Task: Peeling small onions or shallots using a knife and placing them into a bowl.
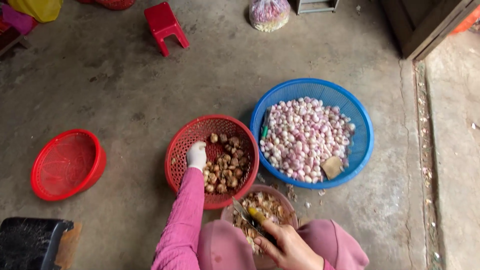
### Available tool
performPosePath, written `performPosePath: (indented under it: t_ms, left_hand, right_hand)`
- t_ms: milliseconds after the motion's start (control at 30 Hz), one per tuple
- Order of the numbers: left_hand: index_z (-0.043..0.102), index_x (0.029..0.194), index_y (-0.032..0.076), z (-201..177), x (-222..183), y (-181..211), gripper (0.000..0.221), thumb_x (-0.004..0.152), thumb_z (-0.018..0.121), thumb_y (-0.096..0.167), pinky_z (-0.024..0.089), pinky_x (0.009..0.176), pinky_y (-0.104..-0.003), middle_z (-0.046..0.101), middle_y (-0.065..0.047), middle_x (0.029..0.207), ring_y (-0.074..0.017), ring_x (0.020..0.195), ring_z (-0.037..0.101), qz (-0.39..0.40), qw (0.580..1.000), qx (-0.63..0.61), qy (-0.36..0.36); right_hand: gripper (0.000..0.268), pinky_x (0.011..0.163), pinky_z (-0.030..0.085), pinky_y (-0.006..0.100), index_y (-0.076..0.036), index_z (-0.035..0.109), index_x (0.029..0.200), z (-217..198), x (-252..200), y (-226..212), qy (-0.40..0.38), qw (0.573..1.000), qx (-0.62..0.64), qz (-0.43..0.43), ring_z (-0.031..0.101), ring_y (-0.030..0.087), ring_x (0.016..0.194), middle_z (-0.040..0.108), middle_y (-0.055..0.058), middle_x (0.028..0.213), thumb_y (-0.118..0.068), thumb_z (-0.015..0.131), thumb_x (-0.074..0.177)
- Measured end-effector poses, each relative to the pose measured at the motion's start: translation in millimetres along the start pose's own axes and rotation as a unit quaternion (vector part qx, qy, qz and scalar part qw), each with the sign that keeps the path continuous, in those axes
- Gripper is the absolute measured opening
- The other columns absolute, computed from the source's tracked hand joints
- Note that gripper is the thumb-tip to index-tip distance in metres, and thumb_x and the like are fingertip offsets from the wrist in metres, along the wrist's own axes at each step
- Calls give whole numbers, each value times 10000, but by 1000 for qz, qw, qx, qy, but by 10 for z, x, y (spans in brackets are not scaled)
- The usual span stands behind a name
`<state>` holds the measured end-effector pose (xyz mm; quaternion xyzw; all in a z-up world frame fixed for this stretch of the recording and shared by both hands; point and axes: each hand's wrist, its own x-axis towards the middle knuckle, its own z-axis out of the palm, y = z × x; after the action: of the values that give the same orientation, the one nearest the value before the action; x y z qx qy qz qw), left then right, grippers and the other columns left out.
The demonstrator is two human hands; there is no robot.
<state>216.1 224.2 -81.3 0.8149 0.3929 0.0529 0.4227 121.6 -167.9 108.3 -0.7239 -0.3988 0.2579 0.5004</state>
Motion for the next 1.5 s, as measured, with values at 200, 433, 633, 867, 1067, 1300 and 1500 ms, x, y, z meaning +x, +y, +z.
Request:
performPosePath:
  t_ms: [200, 433, 633, 867, 1067, 1300, 1500]
  left_hand:
    - [562, 1441, 85, 724, 822, -551, 506, 950, 481, -11, 461, 1092, -355, 597, -114, 1434, -288, 1266, 597, 12, 997, 72, -12]
    - [579, 896, 92, 919, 866, -351, 63, 943, 546, 66, 529, 822, -423, 586, -110, 952, -276, 811, 602, 26, 986, 166, -3]
    - [521, 1097, 92, 774, 411, -438, 324, 826, 680, 13, 560, 726, -335, 638, -95, 972, -225, 812, 631, -6, 990, -134, -49]
    - [516, 1328, -20, -381, -1559, 740, 467, 894, 680, 33, 546, 657, -345, 646, -263, 1213, -250, 819, 629, -9, 801, -556, -223]
    - [591, 1384, -3, -591, -2637, 879, 564, 841, 735, -52, 531, 938, -296, 690, -120, 1226, -185, 1012, 649, 46, 839, -492, -226]
    - [642, 1309, -2, -708, -3034, 1006, 415, 898, 690, 15, 556, 825, -246, 725, -119, 1235, -145, 929, 666, 69, 877, -428, -206]
    - [525, 1393, -24, -662, -3139, 1019, 562, 866, 720, -13, 561, 985, -303, 665, -147, 1316, -228, 1133, 683, 164, 888, -389, -183]
  right_hand:
    - [581, 1149, 278, 529, -56, 592, 1449, 152, 298, 854, 78, 986, -120, -88, 269, 482, 1489, 294, 322, 1598, -328, 688, 944]
    - [429, 1132, 441, 436, 31, 676, 1281, 125, 767, 1043, 154, 928, 329, 76, 626, 277, 1317, 709, 171, 1371, -152, 607, 900]
    - [603, 1160, 362, 502, 38, 565, 1392, 121, 566, 1036, 115, 973, 202, 2, 486, 352, 1416, 576, 213, 1481, -310, 561, 900]
    - [588, 572, 397, 176, -126, 497, 1566, 19, 387, 486, 120, 920, 316, 200, 501, 60, 657, 749, 34, 1047, -65, 536, 983]
    - [717, 366, 388, 171, -123, 222, 1646, 91, 230, 162, -10, 910, 396, 122, 563, 84, 527, 652, 61, 759, -109, 562, 1014]
    - [672, 358, 338, 180, -68, 266, 1639, 143, 42, 92, -32, 908, 405, 101, 451, 65, 407, 647, 46, 651, -133, 552, 1035]
    - [646, 374, 373, 193, 11, 275, 1611, 151, -93, 151, -41, 918, 390, 59, 516, 88, 445, 634, 59, 676, -99, 557, 1041]
